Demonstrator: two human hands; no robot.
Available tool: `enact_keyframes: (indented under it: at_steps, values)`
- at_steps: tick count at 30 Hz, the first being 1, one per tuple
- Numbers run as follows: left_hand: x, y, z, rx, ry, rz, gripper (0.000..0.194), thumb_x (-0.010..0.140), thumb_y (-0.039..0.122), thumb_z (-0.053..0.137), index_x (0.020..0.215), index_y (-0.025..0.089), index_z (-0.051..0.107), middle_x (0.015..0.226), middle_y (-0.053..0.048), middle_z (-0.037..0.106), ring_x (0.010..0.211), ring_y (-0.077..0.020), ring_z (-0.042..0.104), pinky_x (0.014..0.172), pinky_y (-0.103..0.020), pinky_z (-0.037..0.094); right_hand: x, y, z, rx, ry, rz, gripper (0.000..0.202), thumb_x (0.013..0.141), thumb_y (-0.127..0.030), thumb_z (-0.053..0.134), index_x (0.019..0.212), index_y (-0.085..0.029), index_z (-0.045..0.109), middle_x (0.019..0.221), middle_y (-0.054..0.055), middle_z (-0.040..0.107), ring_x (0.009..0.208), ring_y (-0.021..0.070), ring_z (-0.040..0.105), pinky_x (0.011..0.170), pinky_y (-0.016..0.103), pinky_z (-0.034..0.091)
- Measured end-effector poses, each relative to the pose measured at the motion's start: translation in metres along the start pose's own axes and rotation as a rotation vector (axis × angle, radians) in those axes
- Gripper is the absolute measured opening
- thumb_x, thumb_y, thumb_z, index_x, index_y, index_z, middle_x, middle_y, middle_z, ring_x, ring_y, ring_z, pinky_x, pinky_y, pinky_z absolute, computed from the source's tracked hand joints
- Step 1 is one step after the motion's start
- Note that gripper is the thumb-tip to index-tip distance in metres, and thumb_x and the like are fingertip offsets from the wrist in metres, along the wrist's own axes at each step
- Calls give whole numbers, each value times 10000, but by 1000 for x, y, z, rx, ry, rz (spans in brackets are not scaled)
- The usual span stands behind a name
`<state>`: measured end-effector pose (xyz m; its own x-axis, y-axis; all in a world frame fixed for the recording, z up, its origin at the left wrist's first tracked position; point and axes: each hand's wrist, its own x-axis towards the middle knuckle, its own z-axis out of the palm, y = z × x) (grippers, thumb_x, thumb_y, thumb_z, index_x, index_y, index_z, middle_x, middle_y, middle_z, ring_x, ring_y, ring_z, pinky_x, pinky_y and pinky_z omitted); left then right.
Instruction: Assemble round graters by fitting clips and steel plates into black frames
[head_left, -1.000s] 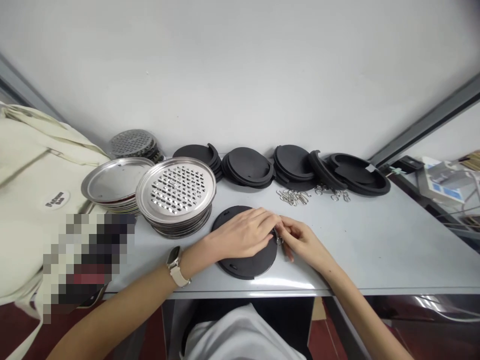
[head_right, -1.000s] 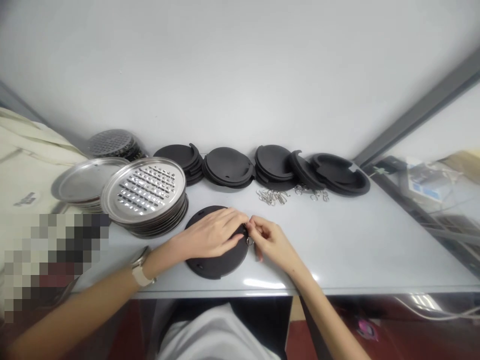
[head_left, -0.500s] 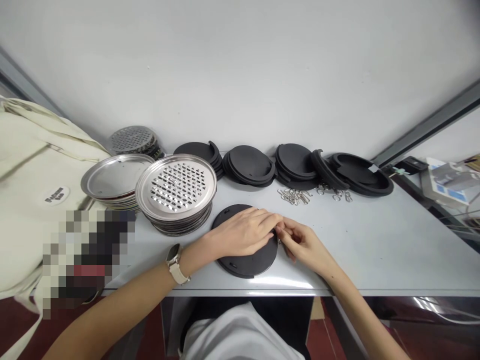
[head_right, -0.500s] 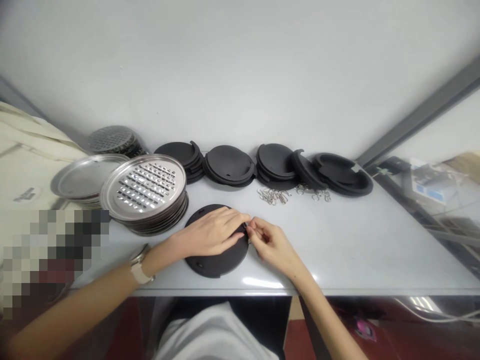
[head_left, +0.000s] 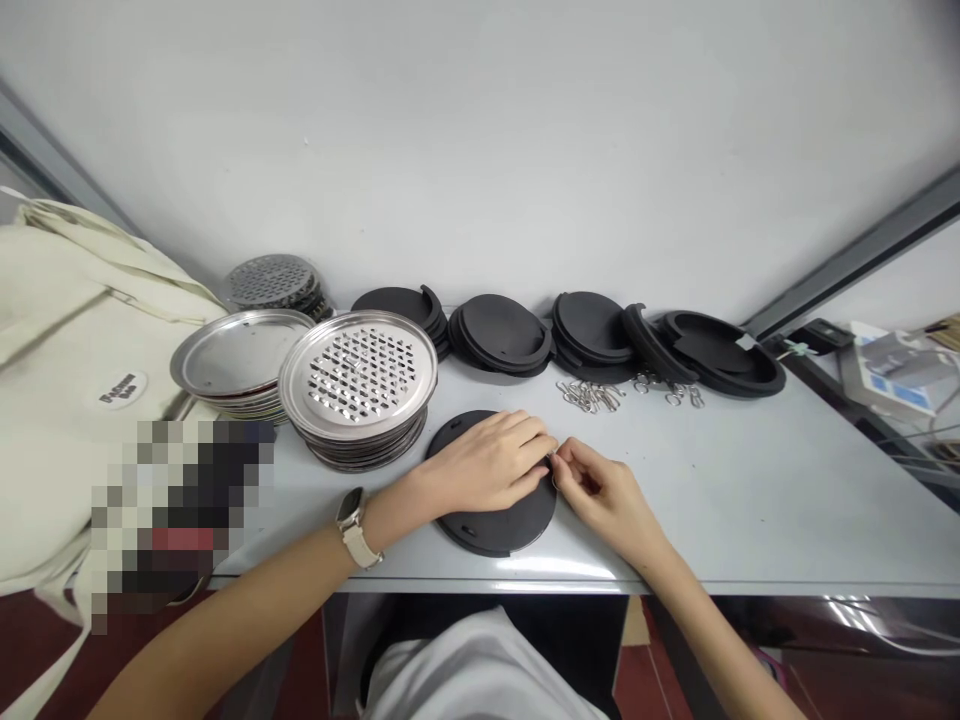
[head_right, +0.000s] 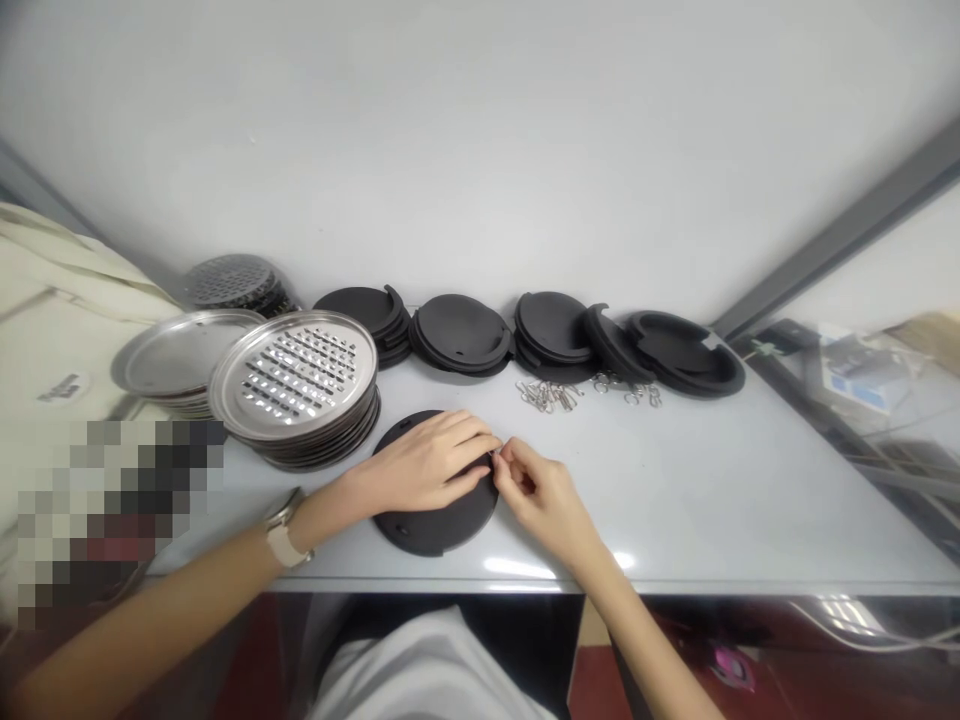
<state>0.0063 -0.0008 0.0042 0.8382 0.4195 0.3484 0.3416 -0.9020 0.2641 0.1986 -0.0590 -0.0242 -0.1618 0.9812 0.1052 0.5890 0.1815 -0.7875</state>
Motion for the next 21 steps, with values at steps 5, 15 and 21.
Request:
enact_keyframes:
  at_steps: [5,15,21]
  values:
    - [0,0,-1,20,-4,7,179,952,201,464,1074,131,575,1011,-79,604,963,-216,533,887,-358,445,-4,-1,3,-85,20,-39,292,971,-339,428,713,-232,340,579,-87,276,501,101,279,501,226,272]
    - [0,-1,-1,-21,-7,25,177,962,199,453,1075,143,577,1006,-80,623,971,-216,545,885,-362,437,-4,-3,2,-142,-15,-37,271,974,-317,400,723,-239,332,572,-77,323,494,111,321,509,234,302]
    - [1,0,-2,8,-10,14,201,965,206,442,1116,140,557,1021,-87,616,997,-223,548,905,-368,428,-3,-1,2,-161,7,-23,274,963,-308,420,717,-236,324,583,-74,325,505,107,323,513,228,303]
